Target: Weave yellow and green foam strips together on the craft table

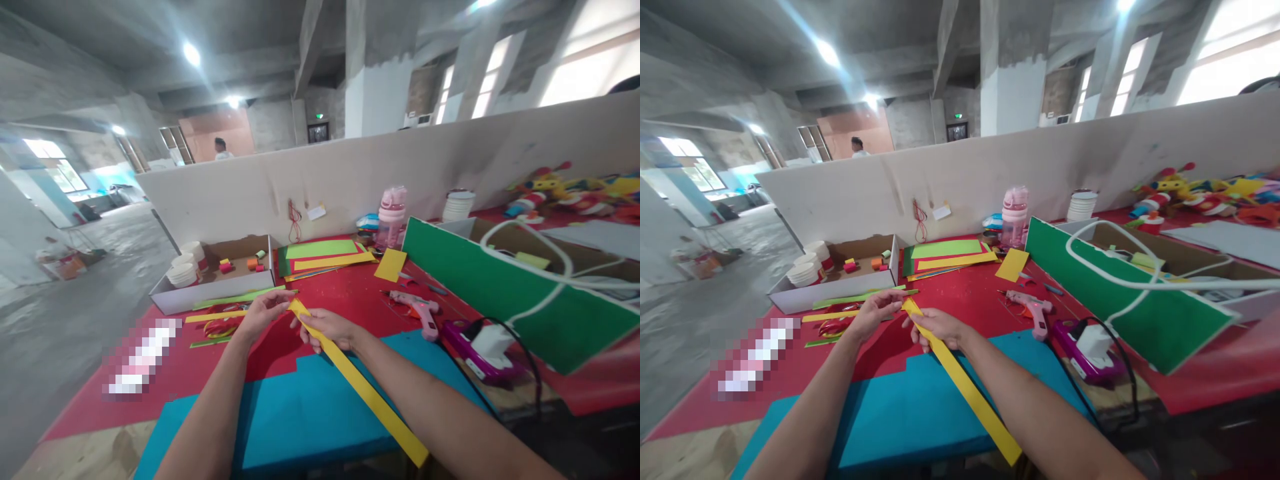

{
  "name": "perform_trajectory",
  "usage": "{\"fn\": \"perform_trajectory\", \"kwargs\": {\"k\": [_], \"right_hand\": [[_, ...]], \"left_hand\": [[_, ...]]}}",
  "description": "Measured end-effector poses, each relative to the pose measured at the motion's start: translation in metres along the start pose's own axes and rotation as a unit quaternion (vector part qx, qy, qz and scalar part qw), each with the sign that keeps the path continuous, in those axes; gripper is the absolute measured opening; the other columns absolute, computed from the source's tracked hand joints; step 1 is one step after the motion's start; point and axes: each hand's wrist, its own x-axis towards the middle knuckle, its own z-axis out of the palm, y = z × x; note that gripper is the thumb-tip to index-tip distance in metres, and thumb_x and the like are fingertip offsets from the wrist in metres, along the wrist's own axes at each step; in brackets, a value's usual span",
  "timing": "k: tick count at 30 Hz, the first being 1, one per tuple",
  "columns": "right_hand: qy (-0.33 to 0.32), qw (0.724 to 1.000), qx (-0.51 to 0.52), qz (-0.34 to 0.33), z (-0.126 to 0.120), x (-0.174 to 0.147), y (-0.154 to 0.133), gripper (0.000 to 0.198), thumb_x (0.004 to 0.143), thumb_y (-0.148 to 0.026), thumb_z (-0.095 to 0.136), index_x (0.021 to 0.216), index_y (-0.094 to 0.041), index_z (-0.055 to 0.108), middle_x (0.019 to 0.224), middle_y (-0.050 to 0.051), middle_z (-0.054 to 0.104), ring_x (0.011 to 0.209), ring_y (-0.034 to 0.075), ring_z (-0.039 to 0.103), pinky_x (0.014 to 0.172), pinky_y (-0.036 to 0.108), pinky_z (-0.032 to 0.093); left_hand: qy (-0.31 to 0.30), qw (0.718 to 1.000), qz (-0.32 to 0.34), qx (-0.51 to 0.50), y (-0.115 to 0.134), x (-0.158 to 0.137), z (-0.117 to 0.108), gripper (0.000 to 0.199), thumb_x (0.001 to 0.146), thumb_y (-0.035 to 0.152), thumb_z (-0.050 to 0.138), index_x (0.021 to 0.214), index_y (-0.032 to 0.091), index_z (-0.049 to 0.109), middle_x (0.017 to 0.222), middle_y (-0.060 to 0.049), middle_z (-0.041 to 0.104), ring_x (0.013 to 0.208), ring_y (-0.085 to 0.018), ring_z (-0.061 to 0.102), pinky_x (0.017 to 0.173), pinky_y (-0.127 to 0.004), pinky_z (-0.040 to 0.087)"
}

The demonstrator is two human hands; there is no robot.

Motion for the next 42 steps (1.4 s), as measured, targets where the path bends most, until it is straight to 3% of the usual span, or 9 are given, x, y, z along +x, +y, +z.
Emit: {"fn": "perform_trajectory", "kwargs": {"k": [5, 10, 16, 19, 26, 31, 37, 42], "right_hand": [[-0.027, 0.999, -0.030, 0.001, 0.003, -0.002, -0.002, 0.024, 0.093, -0.038, 0.047, 0.094, -0.015, 0.056, 0.060, -0.003, 0.057, 0.038, 0.006, 0.048, 0.039, 0.017, 0.044], [-0.023, 0.999, -0.039, 0.001, 0.003, -0.002, -0.003, 0.025, 0.093, -0.038, 0.046, 0.092, -0.015, 0.056, 0.059, -0.003, 0.057, 0.037, 0.006, 0.048, 0.038, 0.017, 0.044], [-0.030, 0.999, -0.039, 0.003, 0.004, -0.003, -0.004, 0.029, 0.094, -0.041, 0.044, 0.092, -0.015, 0.057, 0.058, -0.002, 0.058, 0.036, 0.006, 0.047, 0.038, 0.017, 0.044], [-0.032, 0.999, -0.040, 0.010, 0.004, -0.003, -0.005, 0.030, 0.094, -0.042, 0.044, 0.092, -0.015, 0.057, 0.057, -0.003, 0.058, 0.036, 0.006, 0.048, 0.038, 0.017, 0.044], [-0.062, 0.997, -0.049, 0.011, 0.003, -0.003, -0.003, 0.030, 0.093, -0.043, 0.047, 0.094, -0.015, 0.057, 0.058, -0.002, 0.061, 0.037, 0.006, 0.050, 0.039, 0.017, 0.044], [-0.071, 0.997, -0.040, 0.013, 0.002, -0.003, -0.001, 0.032, 0.091, -0.045, 0.049, 0.093, -0.013, 0.057, 0.059, 0.000, 0.062, 0.038, 0.007, 0.052, 0.040, 0.018, 0.047], [-0.023, 1.000, 0.018, -0.011, 0.009, 0.001, 0.003, 0.031, 0.091, -0.046, 0.050, 0.099, -0.016, 0.050, 0.075, 0.005, 0.069, 0.053, 0.012, 0.063, 0.052, 0.026, 0.055], [0.054, 0.998, -0.015, -0.017, 0.018, 0.007, 0.006, 0.024, 0.087, -0.038, 0.058, 0.098, -0.018, 0.050, 0.068, -0.001, 0.066, 0.046, 0.007, 0.057, 0.046, 0.020, 0.051]], "left_hand": [[-0.006, 1.000, -0.018, 0.000, -0.003, 0.000, 0.000, 0.031, 0.066, 0.034, 0.077, 0.089, 0.014, 0.071, 0.078, -0.005, 0.066, 0.066, -0.011, 0.055, 0.060, -0.022, 0.041], [-0.019, 1.000, 0.005, -0.005, -0.006, 0.001, -0.003, 0.026, 0.066, 0.033, 0.078, 0.083, 0.015, 0.071, 0.081, -0.004, 0.065, 0.069, -0.011, 0.057, 0.062, -0.022, 0.043], [-0.011, 0.999, 0.028, -0.017, -0.005, 0.002, -0.003, 0.038, 0.066, 0.028, 0.078, 0.102, 0.019, 0.068, 0.088, -0.004, 0.064, 0.077, -0.013, 0.057, 0.065, -0.022, 0.045], [-0.007, 0.999, 0.029, -0.015, -0.004, 0.001, -0.003, 0.035, 0.067, 0.028, 0.078, 0.099, 0.019, 0.068, 0.089, -0.004, 0.064, 0.077, -0.012, 0.057, 0.065, -0.022, 0.045], [-0.052, 0.998, 0.019, -0.013, -0.005, 0.000, -0.002, 0.027, 0.068, 0.030, 0.077, 0.089, 0.014, 0.069, 0.086, -0.007, 0.066, 0.079, -0.016, 0.060, 0.075, -0.028, 0.047], [-0.095, 0.995, 0.020, 0.004, -0.005, -0.001, -0.002, 0.022, 0.073, 0.032, 0.073, 0.081, 0.013, 0.067, 0.079, -0.006, 0.066, 0.075, -0.015, 0.060, 0.073, -0.029, 0.047], [-0.092, 0.996, -0.019, 0.002, -0.008, -0.001, -0.001, 0.027, 0.073, 0.037, 0.072, 0.072, 0.013, 0.060, 0.061, -0.002, 0.061, 0.057, -0.012, 0.056, 0.060, -0.025, 0.042], [-0.059, 0.998, -0.031, 0.022, -0.014, 0.002, 0.005, 0.028, 0.073, 0.037, 0.072, 0.069, 0.013, 0.058, 0.059, -0.001, 0.058, 0.055, -0.010, 0.053, 0.057, -0.023, 0.040]]}}
